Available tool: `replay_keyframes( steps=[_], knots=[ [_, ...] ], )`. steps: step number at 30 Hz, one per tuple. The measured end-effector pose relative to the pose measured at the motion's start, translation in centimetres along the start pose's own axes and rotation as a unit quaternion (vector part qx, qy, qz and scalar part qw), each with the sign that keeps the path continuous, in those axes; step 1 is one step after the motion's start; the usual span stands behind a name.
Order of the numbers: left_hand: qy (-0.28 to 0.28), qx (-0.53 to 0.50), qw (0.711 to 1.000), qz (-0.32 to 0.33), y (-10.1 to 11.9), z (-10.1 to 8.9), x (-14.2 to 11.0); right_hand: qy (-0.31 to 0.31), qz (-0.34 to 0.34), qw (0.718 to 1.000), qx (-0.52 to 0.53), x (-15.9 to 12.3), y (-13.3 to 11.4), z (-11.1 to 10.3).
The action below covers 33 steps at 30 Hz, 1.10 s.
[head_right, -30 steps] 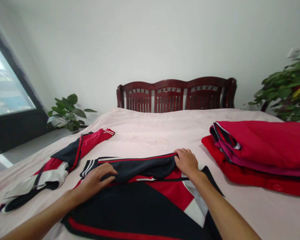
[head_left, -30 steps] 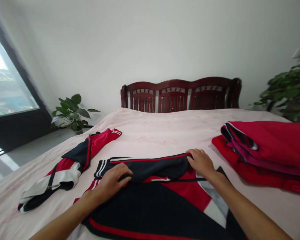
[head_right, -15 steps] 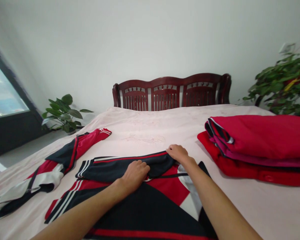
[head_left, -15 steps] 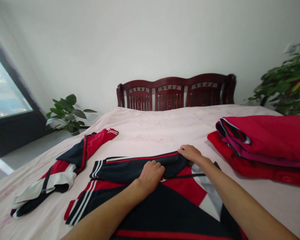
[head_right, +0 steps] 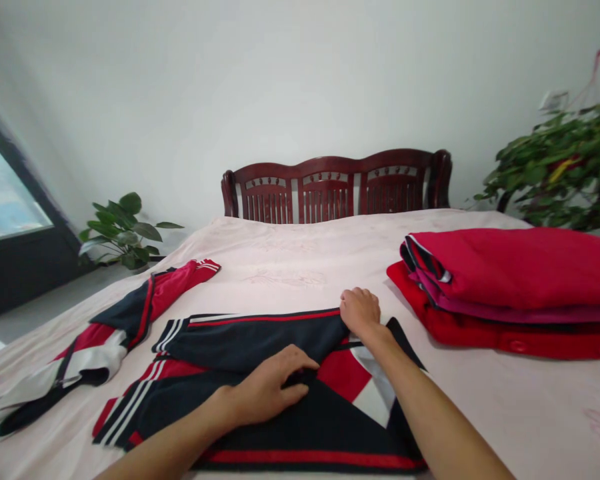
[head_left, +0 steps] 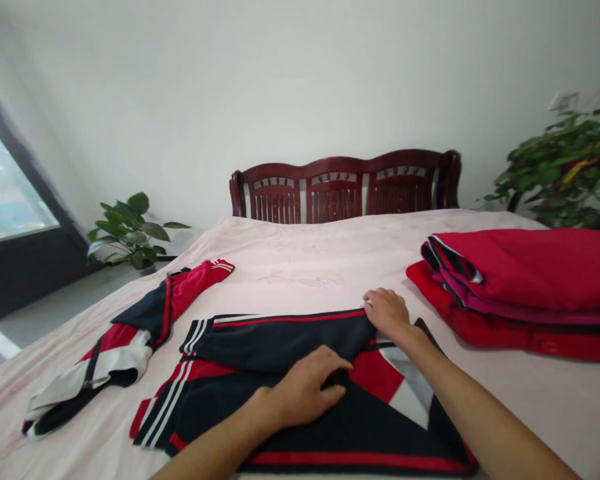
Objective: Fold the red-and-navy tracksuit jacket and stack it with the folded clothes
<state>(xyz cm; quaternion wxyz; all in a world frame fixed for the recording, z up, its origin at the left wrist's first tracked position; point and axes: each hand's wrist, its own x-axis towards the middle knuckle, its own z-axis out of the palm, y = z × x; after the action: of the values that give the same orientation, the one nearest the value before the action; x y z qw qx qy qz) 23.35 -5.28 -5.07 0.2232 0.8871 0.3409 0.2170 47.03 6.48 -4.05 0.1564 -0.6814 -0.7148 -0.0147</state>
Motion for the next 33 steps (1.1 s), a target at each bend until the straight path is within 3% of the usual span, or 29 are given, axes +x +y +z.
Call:
replay_keyframes(
  steps=[3,7,11,15,18,20,23,25,29,33],
  knots=[
    [0.046,-0.051,0.998,-0.016,-0.5,-1.9,-0.5,0.037,-0.065,0.997,-0.001,-2.5,-3.5,-0.1],
    [0.098,0.112,0.983,-0.111,-4.0,-4.8,-2.7,-0.016,-0.130,0.991,0.012,-6.2,-6.9,1.7],
    [0.077,0.282,0.928,-0.233,-9.9,-6.6,-6.6,-0.078,-0.120,0.990,-0.010,-8.1,-6.2,4.3],
    [0.059,0.267,0.931,-0.242,-12.9,-7.2,-9.2,-0.043,-0.116,0.992,-0.013,-8.1,-4.5,6.0],
    [0.064,0.156,0.958,-0.232,-12.4,-8.4,-9.9,-0.025,-0.119,0.993,-0.005,-7.6,-4.1,6.3],
    [0.114,0.063,0.964,-0.231,-11.6,-9.6,-10.9,-0.046,-0.112,0.993,-0.004,-7.5,-4.2,5.9],
    [0.265,0.036,0.927,-0.263,-11.0,-11.2,-14.3,-0.104,-0.087,0.991,0.003,-8.1,-4.9,4.8],
    [0.324,0.059,0.892,-0.310,-11.1,-11.6,-17.4,-0.102,-0.081,0.991,0.012,-9.3,-5.9,4.1],
    [0.296,0.066,0.873,-0.382,-11.1,-10.5,-22.0,-0.046,-0.135,0.989,0.025,-12.4,-8.4,3.9],
    [0.241,0.136,0.864,-0.420,-9.7,-9.0,-22.5,-0.026,-0.161,0.986,0.020,-14.1,-9.4,4.8]
  ],
)
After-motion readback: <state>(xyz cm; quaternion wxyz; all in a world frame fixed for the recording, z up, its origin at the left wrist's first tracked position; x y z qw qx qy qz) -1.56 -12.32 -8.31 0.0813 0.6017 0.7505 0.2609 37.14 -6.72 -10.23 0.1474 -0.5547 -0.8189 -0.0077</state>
